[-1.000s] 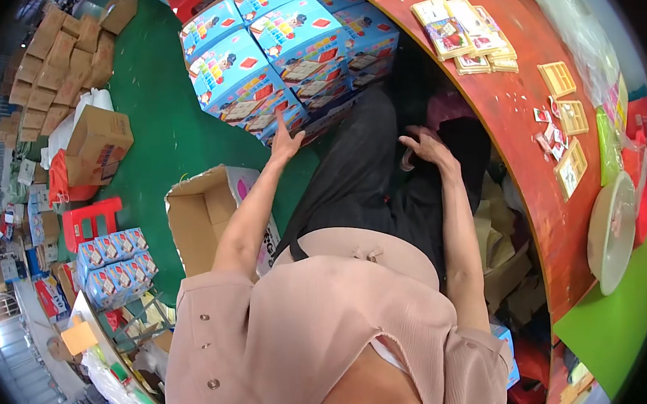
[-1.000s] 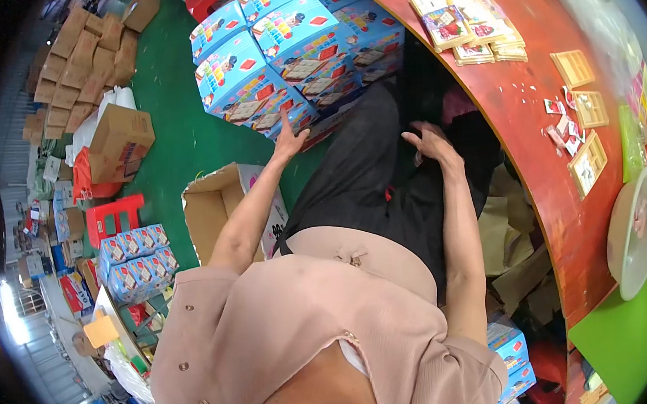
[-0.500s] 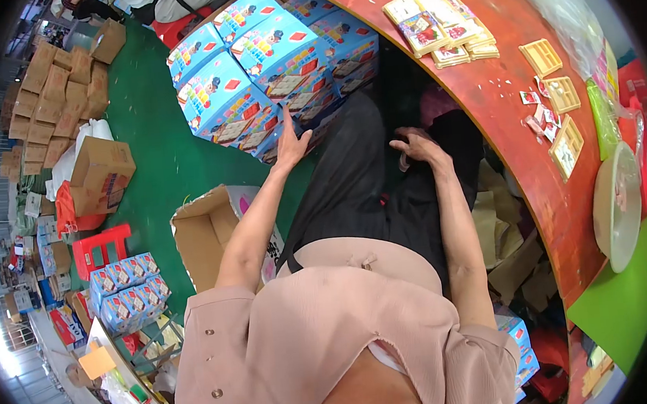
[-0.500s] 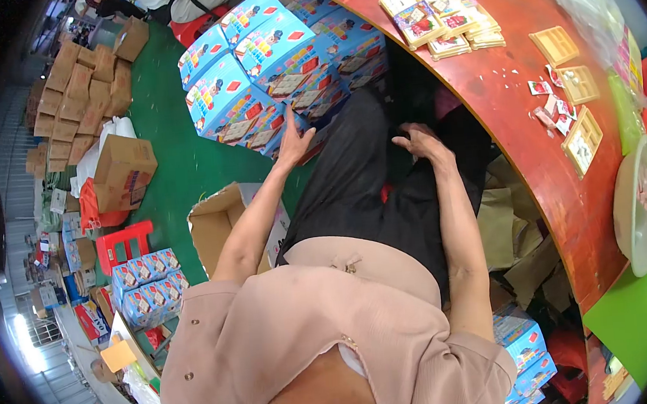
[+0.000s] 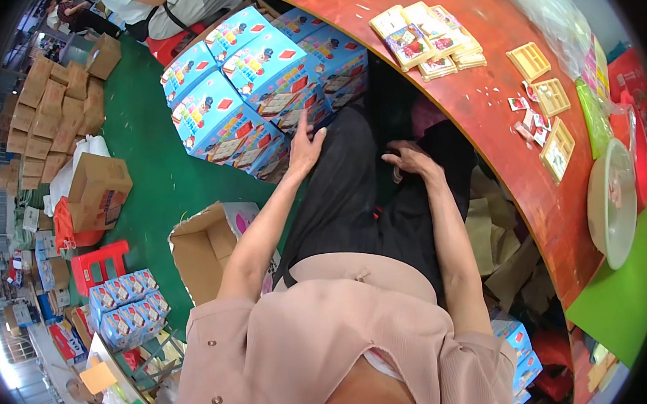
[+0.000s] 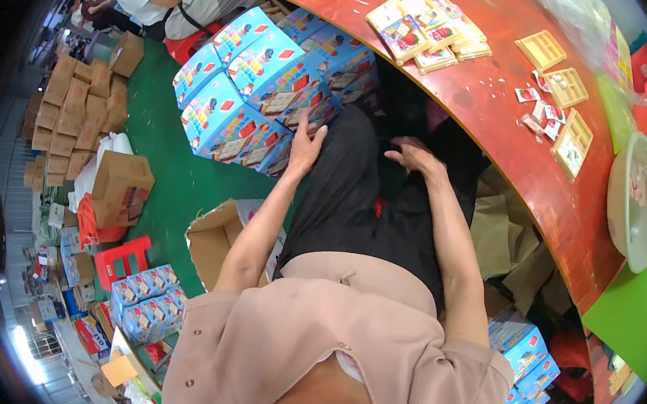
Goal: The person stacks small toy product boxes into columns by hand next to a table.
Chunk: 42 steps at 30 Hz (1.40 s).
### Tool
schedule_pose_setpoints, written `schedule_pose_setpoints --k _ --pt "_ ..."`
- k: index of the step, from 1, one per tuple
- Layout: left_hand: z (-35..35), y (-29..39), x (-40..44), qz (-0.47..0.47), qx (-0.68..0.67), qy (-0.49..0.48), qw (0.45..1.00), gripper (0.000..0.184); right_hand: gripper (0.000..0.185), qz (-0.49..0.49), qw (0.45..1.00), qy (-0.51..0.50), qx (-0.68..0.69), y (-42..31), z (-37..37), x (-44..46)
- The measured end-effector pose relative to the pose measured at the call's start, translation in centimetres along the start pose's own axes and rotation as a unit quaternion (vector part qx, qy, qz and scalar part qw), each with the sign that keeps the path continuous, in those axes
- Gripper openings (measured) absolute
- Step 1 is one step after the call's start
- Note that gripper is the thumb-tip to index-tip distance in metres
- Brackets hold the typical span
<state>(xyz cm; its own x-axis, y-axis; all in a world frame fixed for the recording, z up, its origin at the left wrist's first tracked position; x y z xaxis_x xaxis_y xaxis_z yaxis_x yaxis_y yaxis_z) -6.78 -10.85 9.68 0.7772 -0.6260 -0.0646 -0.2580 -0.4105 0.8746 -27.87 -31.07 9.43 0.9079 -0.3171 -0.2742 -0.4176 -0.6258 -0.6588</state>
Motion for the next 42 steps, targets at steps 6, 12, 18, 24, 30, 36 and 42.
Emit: schedule_pose_setpoints --k 6,12,18,24,30,36,42 --pt "1.0 2.7 -0.9 0.044 0.037 -0.013 0.998 0.036 0.053 -0.009 0.999 -0.007 -0.043 0.6 0.3 0.4" --pt "0.8 1.3 -1.2 0.007 0.037 -0.035 0.999 0.042 0.055 -0.056 0.997 0.009 -0.056 3.8 1.9 2.0" --pt "1.0 1.0 -1.1 0.015 0.024 -0.035 0.999 0.040 0.051 0.004 0.999 -0.040 -0.022 2.6 1.4 1.7" --pt "0.3 1.5 -2.5 -0.002 0.017 0.008 1.000 0.035 0.050 -0.017 0.999 -0.034 -0.014 2.3 1.6 1.5" --pt "0.3 0.6 -2.6 0.063 0.016 0.052 0.997 0.031 0.054 -0.005 0.999 0.019 -0.045 1.5 1.6 0.8" --pt "-2.0 -2.4 -6.6 0.044 -0.012 0.064 0.997 0.022 0.045 -0.066 0.990 0.013 -0.120 0.6 1.4 0.3" --pt "-5.2 -12.8 -17.4 -0.098 -0.082 0.107 0.986 0.024 0.038 -0.020 0.991 -0.070 -0.114 0.1 1.3 0.7"
Point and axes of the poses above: each hand's wrist, its own x-axis towards the middle knuckle, its own z-axis out of the palm, y = z × x, the point moved 1 cm from there along x, towards the middle knuckle, and after that the axes turned 1 degree about -x, right-handed, at the moved point
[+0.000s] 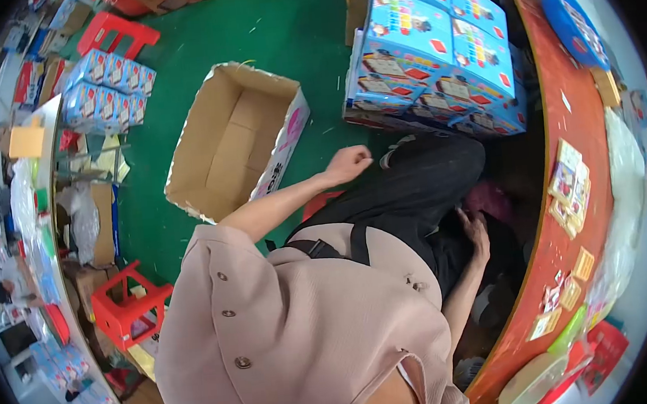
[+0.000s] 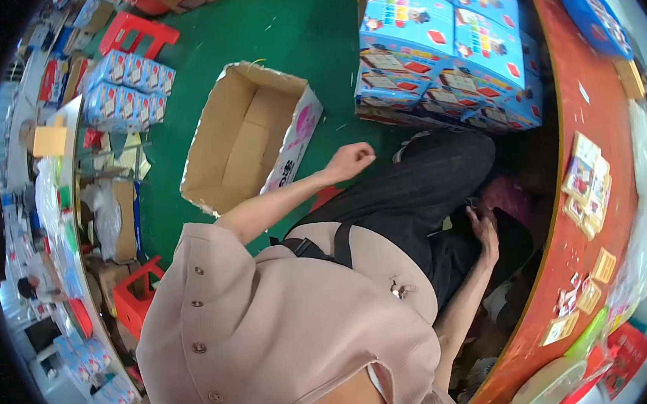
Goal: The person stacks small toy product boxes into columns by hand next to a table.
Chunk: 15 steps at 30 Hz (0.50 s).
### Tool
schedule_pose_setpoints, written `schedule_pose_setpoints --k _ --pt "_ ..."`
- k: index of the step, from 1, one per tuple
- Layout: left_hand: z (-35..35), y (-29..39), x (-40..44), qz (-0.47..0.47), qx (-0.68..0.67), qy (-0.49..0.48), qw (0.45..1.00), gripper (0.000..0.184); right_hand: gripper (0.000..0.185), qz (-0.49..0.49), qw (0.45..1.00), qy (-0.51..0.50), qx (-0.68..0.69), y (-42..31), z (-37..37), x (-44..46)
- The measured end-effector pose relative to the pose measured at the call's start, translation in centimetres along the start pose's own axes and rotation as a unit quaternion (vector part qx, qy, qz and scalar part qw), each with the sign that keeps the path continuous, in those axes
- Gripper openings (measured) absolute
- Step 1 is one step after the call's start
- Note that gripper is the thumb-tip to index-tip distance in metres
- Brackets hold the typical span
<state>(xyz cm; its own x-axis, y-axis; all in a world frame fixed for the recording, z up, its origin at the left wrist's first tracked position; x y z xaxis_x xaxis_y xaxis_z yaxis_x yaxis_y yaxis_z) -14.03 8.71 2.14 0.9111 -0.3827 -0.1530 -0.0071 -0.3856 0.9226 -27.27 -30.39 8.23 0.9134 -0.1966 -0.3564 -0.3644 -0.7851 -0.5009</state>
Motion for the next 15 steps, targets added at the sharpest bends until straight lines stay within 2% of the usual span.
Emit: schedule_pose_setpoints --k 1,2,3,5,7,8,9,10,11,12,13,15 --pt "-1.3 -1.8 -1.6 -0.086 -0.054 0.003 0.995 0.030 0.037 0.001 1.000 -0.007 0.006 1.0 0.5 0.4" --pt "-2.7 -2.2 -3.2 -0.239 -0.180 0.041 0.953 0.044 0.036 0.001 1.000 -0.012 0.013 1.9 1.1 1.0" --pt "-4.3 -2.4 -4.6 -0.381 -0.298 0.071 0.872 0.059 0.035 0.006 1.000 -0.016 0.020 2.1 1.3 1.2" --pt "-6.0 -8.9 -6.4 -0.395 -0.545 0.162 0.721 0.095 0.034 0.011 0.999 -0.028 0.031 -0.5 0.5 1.4" --pt "-7.9 -14.2 -8.6 -0.330 -0.700 0.263 0.577 0.111 0.032 0.001 1.000 -0.022 0.020 -1.4 0.7 0.7" --pt "-9.3 -13.6 -9.3 -0.306 -0.702 0.316 0.560 0.111 0.031 -0.015 1.000 0.002 0.002 -0.7 1.0 1.2" --pt "-10.2 -16.5 -9.6 -0.296 -0.700 0.342 0.553 0.113 0.028 -0.013 0.999 -0.015 -0.025 -0.7 1.0 1.5" --pt "-10.8 -20.1 -9.7 -0.300 -0.724 0.361 0.506 0.113 0.027 -0.031 0.999 -0.013 -0.011 0.0 1.4 1.6" --pt "-11.2 -20.9 -9.2 -0.341 -0.742 0.395 0.421 0.111 0.034 -0.067 0.998 0.000 0.004 -0.3 1.2 1.4" --pt "-11.0 -24.4 -9.3 -0.356 -0.748 0.382 0.409 0.102 0.035 -0.026 0.999 -0.025 0.004 1.1 2.0 1.8" --pt "-11.2 -25.0 -8.8 -0.390 -0.760 0.361 0.374 0.088 0.035 -0.012 0.999 -0.032 0.003 1.1 1.9 1.8" --pt "-10.2 -25.8 -7.6 -0.396 -0.726 0.415 0.379 0.070 0.036 0.000 0.998 -0.062 0.005 0.0 1.5 1.3"
Point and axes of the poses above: each hand's wrist, its own x-axis towards the middle knuckle, its own z-axis out of the palm, y = z × x, the point moved 1 cm from there along x, towards the middle knuckle, and after that the axes turned 1 degree about -x, right-handed, at the moved point
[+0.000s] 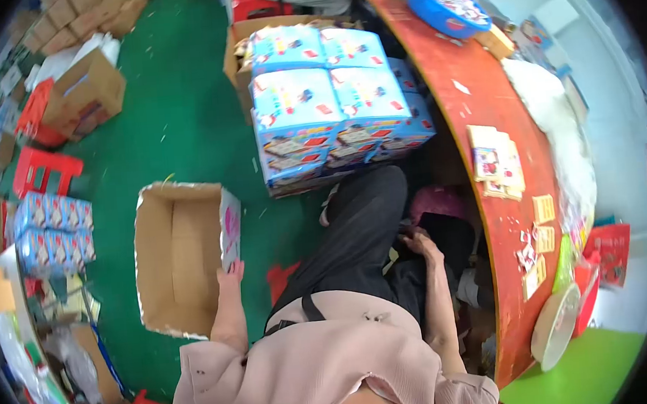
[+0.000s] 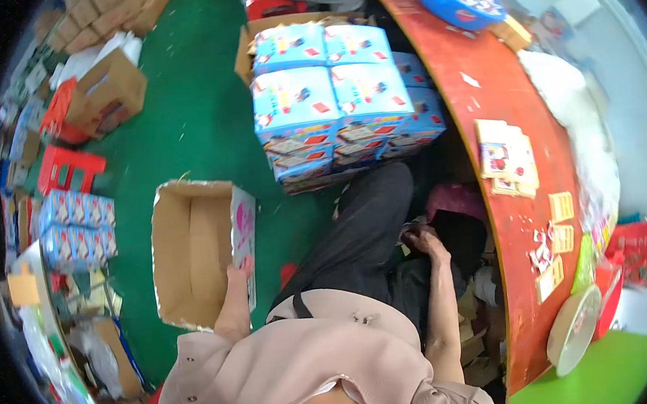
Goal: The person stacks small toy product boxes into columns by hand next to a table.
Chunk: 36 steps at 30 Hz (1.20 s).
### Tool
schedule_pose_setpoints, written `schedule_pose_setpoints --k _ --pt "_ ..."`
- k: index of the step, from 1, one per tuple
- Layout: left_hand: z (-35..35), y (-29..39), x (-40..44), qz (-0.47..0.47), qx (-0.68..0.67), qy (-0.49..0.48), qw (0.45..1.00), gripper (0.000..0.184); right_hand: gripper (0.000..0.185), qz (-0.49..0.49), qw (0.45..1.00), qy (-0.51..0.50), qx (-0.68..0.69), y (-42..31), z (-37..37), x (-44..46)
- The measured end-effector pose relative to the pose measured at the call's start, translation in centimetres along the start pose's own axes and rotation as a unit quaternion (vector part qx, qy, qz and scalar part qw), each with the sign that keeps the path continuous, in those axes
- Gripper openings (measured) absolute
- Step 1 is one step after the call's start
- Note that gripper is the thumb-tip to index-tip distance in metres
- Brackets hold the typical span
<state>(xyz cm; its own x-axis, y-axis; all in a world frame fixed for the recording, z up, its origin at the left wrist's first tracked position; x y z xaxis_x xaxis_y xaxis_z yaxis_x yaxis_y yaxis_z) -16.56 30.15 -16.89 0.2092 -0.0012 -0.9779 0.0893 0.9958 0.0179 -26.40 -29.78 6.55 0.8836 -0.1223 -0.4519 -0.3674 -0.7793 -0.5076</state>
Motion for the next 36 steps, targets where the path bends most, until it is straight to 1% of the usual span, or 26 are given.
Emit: schedule_pose_setpoints --k 2,3,4,5,7,8,10,11,12,13,15,16,17,19,21,23,25,26,27,28,29,30,32,34,35,36 --pt "-0.3 -0.2 -0.1 0.035 0.027 -0.020 0.999 0.058 0.036 -0.001 0.999 -0.036 0.007 -1.6 -1.0 -0.8" --pt "0.0 -0.1 -0.9 0.010 0.002 -0.022 1.000 0.053 0.035 0.027 0.999 -0.013 -0.019 -1.8 -1.0 -1.1" --pt "0.0 0.4 -1.3 -0.017 -0.017 -0.022 0.999 0.049 0.034 -0.004 0.999 0.018 -0.034 1.0 0.8 -0.1" --pt "-0.8 2.2 2.2 -0.031 -0.024 -0.037 0.999 0.046 0.033 -0.032 0.997 0.049 -0.050 4.5 2.8 0.9" --pt "-0.8 2.0 0.8 0.003 -0.010 -0.046 0.999 0.045 0.038 -0.018 0.997 0.048 -0.064 4.6 3.0 1.0" --pt "-1.0 1.9 0.0 0.015 0.015 -0.045 0.999 0.044 0.037 0.003 0.996 0.039 -0.080 5.4 3.6 1.6" --pt "-1.6 0.9 -1.3 0.031 0.114 -0.040 0.992 0.043 0.039 0.043 0.992 0.020 -0.114 7.0 4.8 2.7" --pt "-2.1 0.3 -1.9 0.037 0.176 -0.039 0.983 0.042 0.044 0.044 0.997 0.026 -0.065 7.7 6.0 3.5" --pt "-2.3 -0.5 -2.6 0.039 0.246 -0.043 0.967 0.042 0.050 0.047 0.998 0.037 -0.013 7.3 6.4 4.9" --pt "-2.3 -1.6 -3.0 0.042 0.328 -0.052 0.942 0.041 0.053 0.081 0.995 0.001 -0.051 7.0 6.1 5.0" --pt "-2.0 -3.7 -4.1 0.042 0.480 -0.080 0.873 0.040 0.042 -0.022 0.992 0.118 -0.023 6.5 6.1 4.0" --pt "-1.9 -4.4 -4.4 0.043 0.551 -0.098 0.827 0.039 0.037 0.042 0.997 -0.023 0.063 2.1 1.4 0.9" --pt "-1.3 -5.0 -4.9 0.044 0.602 -0.115 0.789 0.039 0.037 0.061 0.996 -0.018 0.063 -2.3 -2.1 -2.0" --pt "0.3 -6.4 -6.1 0.045 0.683 -0.148 0.714 0.037 0.035 -0.032 0.986 0.160 0.039 -0.4 -1.0 -1.4" --pt "2.5 -8.5 -7.3 0.060 0.741 -0.183 0.643 0.036 0.030 -0.103 0.939 0.316 0.091 -2.1 -3.1 -5.1" --pt "5.1 -10.4 -8.6 0.071 0.783 -0.212 0.581 0.035 0.026 -0.111 0.890 0.432 0.096 -2.9 -3.9 -9.4" --pt "7.0 -12.7 -9.5 0.075 0.812 -0.240 0.527 0.034 0.021 -0.075 0.840 0.522 0.129 -2.2 -2.9 -14.4" --pt "7.9 -13.5 -10.0 0.078 0.822 -0.249 0.507 0.033 0.018 -0.044 0.804 0.582 0.114 -1.5 -1.5 -16.7" --pt "8.4 -14.9 -10.5 0.083 0.834 -0.257 0.481 0.033 0.019 0.039 0.787 0.597 0.149 -1.0 0.4 -19.4" --pt "8.6 -15.5 -10.8 0.086 0.843 -0.264 0.461 0.032 0.021 0.077 0.772 0.619 0.121 0.4 2.7 -21.9" --pt "8.7 -16.2 -10.8 0.085 0.852 -0.272 0.440 0.032 0.024 0.173 0.750 0.601 0.216 0.5 5.5 -24.9" --pt "8.9 -16.8 -11.1 0.087 0.860 -0.277 0.420 0.031 0.023 0.239 0.734 0.582 0.256 2.0 9.9 -27.4" --pt "9.1 -17.9 -11.2 0.091 0.873 -0.287 0.383 0.030 0.020 0.346 0.801 0.461 0.162 3.8 19.2 -32.0" --pt "9.2 -18.4 -11.1 0.099 0.883 -0.293 0.352 0.029 0.016 0.315 0.844 0.418 0.122 2.2 28.3 -35.9" --pt "9.2 -18.4 -11.1 0.106 0.888 -0.294 0.337 0.028 0.012 0.317 0.862 0.371 0.140 1.5 34.0 -36.8" --pt "9.1 -18.3 -11.1 0.112 0.893 -0.293 0.323 0.028 0.011 0.309 0.901 0.280 0.115 0.9 39.0 -37.5"
Point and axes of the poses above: each hand's wrist, its own x-axis towards the middle knuckle, its own z-axis out of the palm, y = z × x, the point moved 1 cm from there along x, towards the middle knuckle, and after that the axes turned 1 degree about -x, right-handed, at the moved point
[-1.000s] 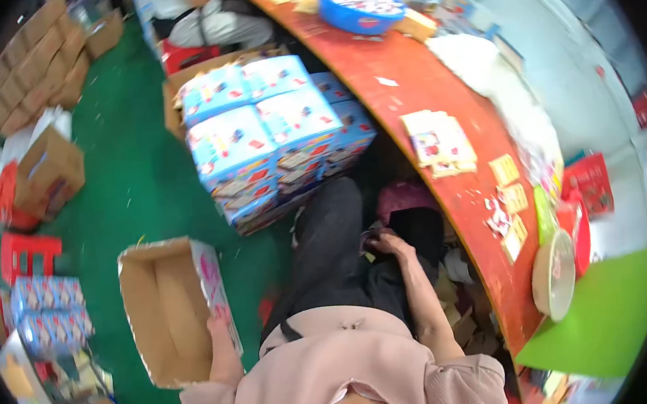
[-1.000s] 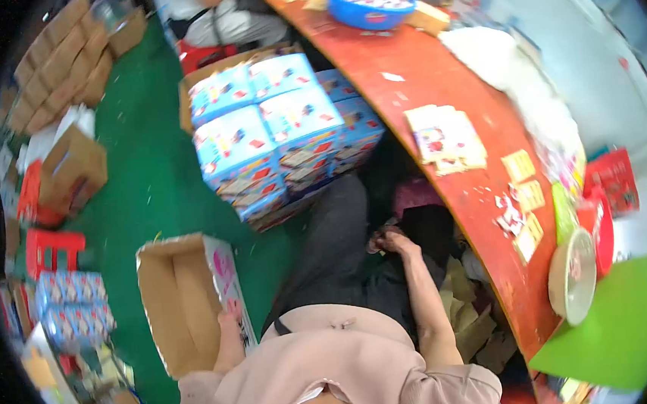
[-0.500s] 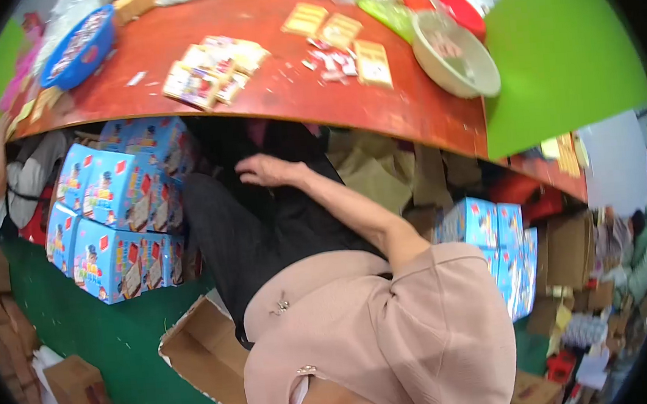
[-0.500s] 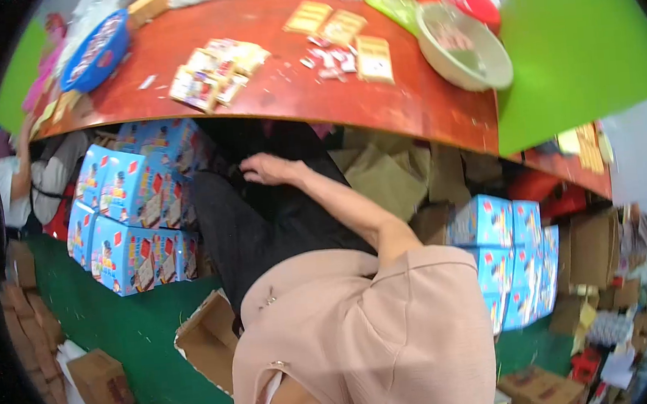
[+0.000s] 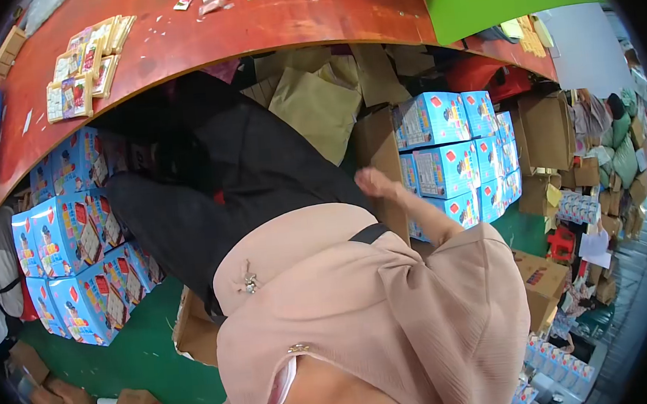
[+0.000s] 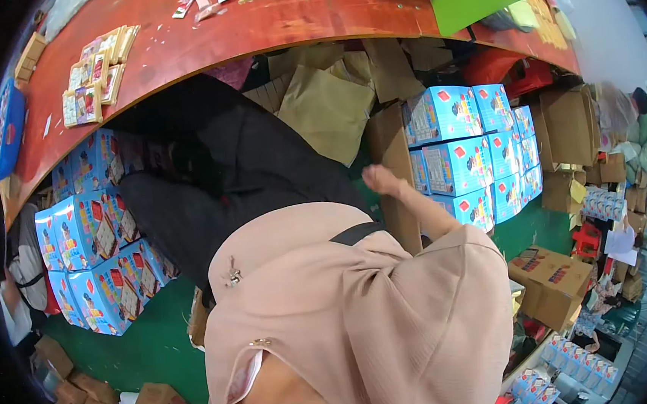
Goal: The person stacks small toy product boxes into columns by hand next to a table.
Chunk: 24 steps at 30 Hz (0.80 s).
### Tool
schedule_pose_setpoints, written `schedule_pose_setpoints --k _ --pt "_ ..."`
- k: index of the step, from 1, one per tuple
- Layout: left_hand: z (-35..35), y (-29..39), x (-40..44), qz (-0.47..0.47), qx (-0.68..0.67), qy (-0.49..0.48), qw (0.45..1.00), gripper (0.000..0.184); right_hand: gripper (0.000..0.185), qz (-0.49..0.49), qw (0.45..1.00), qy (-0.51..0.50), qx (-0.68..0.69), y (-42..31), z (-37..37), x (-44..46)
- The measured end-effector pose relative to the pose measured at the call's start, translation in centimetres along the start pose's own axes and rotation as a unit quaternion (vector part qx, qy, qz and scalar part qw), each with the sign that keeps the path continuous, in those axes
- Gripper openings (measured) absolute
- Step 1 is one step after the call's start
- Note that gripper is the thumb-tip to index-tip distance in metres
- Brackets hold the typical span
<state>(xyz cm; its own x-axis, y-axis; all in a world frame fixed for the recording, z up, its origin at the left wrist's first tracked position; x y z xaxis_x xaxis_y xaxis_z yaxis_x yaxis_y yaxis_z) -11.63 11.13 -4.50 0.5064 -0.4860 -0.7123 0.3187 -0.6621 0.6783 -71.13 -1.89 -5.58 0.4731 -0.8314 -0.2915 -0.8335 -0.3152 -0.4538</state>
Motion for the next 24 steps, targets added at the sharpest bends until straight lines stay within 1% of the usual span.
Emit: schedule_pose_setpoints --k 1,2,3,4,5,7,8,10,13,15,17,18,20,21,23,24 --pt "-0.1 -0.2 0.0 0.003 0.016 0.005 1.000 0.027 0.011 -0.003 0.996 -0.090 -0.025 0.4 2.4 -3.2" --pt "-0.2 -0.5 0.1 0.006 0.035 0.009 0.999 0.027 0.014 -0.037 0.987 -0.100 0.120 1.9 6.3 -5.8" --pt "-0.2 -0.8 0.1 0.010 0.053 0.012 0.999 0.026 0.018 -0.067 0.955 -0.121 0.263 3.4 10.2 -8.3" --pt "-0.3 -1.2 0.1 0.013 0.070 0.014 0.997 0.026 0.019 -0.007 0.957 -0.195 0.215 2.3 9.9 -9.4" --pt "-0.2 -1.7 0.3 0.017 0.088 0.018 0.996 0.025 0.019 0.053 0.950 -0.246 0.183 1.1 9.3 -9.4" --pt "-0.7 -2.8 0.3 0.026 0.121 0.032 0.992 0.024 0.021 0.123 0.938 -0.293 0.137 0.0 8.5 -7.7" --pt "-0.8 -3.4 0.3 0.031 0.138 0.042 0.989 0.024 0.022 0.135 0.940 -0.286 0.125 0.0 8.0 -6.3" --pt "-1.3 -5.3 -0.2 0.037 0.172 0.063 0.982 0.023 0.023 0.150 0.949 -0.261 0.091 0.7 7.1 -2.6" --pt "-1.9 -8.8 -1.8 0.038 0.215 0.118 0.969 0.022 0.026 0.137 0.972 -0.188 0.035 1.2 3.9 6.3" --pt "-1.6 -11.3 -3.2 0.025 0.238 0.159 0.958 0.021 0.028 0.134 0.986 -0.097 0.019 1.1 1.0 12.8" --pt "-0.8 -13.6 -4.8 -0.001 0.248 0.191 0.950 0.021 0.030 0.130 0.989 0.029 0.067 -0.2 -2.8 19.9" --pt "-0.4 -14.7 -5.5 -0.015 0.251 0.205 0.946 0.021 0.030 0.048 0.977 0.154 0.140 -11.2 -12.3 18.9" --pt "0.7 -16.4 -6.5 -0.037 0.243 0.230 0.942 0.020 0.024 -0.002 0.958 0.212 0.192 -16.1 -16.6 21.8" --pt "1.3 -17.1 -7.2 -0.044 0.237 0.241 0.940 0.020 0.021 -0.090 0.927 0.270 0.246 -16.7 -17.7 23.6" --pt "2.0 -18.3 -8.5 -0.062 0.224 0.267 0.935 0.019 0.018 -0.115 0.905 0.232 0.338 -20.3 -20.0 26.5" --pt "2.5 -18.6 -9.0 -0.061 0.222 0.272 0.935 0.019 0.016 -0.144 0.908 0.216 0.329 -22.3 -21.0 26.8"
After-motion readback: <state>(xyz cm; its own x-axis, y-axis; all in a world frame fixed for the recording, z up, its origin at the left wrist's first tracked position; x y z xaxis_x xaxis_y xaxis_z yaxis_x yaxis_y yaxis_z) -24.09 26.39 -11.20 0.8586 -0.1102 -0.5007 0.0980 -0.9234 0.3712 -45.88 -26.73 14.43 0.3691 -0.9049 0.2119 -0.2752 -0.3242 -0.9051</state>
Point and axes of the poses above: each hand's wrist, its own x-axis towards the middle knuckle, its own z-axis out of the palm, y = z × x, the point moved 1 cm from there along x, towards the middle knuckle, and after that the axes turned 1 degree about -x, right-handed, at the moved point
